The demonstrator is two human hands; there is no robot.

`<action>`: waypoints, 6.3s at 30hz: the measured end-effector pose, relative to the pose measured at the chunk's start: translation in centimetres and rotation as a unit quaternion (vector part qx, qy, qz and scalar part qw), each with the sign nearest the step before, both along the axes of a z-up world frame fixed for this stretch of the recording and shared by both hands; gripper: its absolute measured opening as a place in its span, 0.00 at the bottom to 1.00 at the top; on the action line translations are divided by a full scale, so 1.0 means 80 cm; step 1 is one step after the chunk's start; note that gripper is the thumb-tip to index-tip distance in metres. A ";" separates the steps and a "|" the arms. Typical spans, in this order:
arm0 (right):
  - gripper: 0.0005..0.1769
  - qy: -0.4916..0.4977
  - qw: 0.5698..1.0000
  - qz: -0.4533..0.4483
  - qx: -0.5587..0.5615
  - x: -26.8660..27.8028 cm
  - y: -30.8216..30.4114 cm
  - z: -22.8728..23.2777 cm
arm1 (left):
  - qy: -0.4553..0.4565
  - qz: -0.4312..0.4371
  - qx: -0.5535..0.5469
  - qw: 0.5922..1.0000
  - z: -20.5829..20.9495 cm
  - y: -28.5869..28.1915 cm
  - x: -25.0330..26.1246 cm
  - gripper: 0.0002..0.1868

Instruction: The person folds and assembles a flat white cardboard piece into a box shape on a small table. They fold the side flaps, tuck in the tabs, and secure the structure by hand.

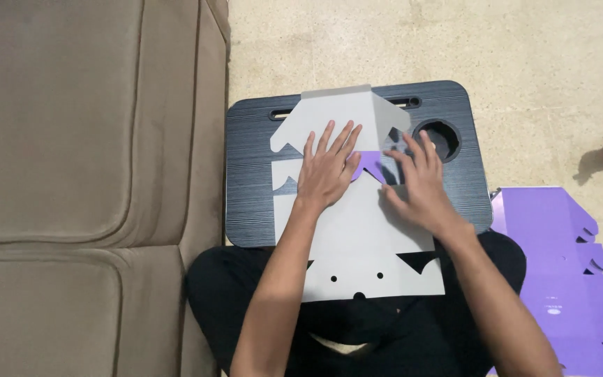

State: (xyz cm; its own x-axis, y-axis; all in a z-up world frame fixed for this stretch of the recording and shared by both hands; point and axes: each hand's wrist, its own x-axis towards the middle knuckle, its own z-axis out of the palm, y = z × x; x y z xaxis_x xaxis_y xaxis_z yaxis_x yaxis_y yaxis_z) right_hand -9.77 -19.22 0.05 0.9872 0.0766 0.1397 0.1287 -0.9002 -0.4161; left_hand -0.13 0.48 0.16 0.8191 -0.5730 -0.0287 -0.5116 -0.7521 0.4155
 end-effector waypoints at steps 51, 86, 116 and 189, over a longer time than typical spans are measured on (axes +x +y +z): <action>0.50 0.153 0.976 0.013 -0.152 0.016 0.089 0.022 | 0.222 0.118 -0.478 0.841 0.063 0.114 -0.037 0.28; 0.28 0.083 0.986 0.004 -0.148 0.009 0.089 0.011 | 0.042 0.037 -0.057 0.997 0.017 0.111 0.012 0.38; 0.28 0.119 0.986 0.016 -0.116 0.008 0.086 0.021 | 0.011 0.014 -0.009 1.000 0.016 0.112 0.009 0.42; 0.19 0.086 0.968 -0.234 -0.025 -0.108 -0.029 -0.033 | 0.042 -0.158 0.041 0.986 0.029 0.012 -0.134 0.33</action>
State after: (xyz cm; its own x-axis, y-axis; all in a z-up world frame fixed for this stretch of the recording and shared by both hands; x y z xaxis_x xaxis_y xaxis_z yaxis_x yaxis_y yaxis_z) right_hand -18.45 -21.58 -2.58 0.9238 -0.3822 -0.0216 -0.3653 -0.8631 -0.3488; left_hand -10.88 1.47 2.51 0.5933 -0.7916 -0.1461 -0.6917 -0.5941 0.4106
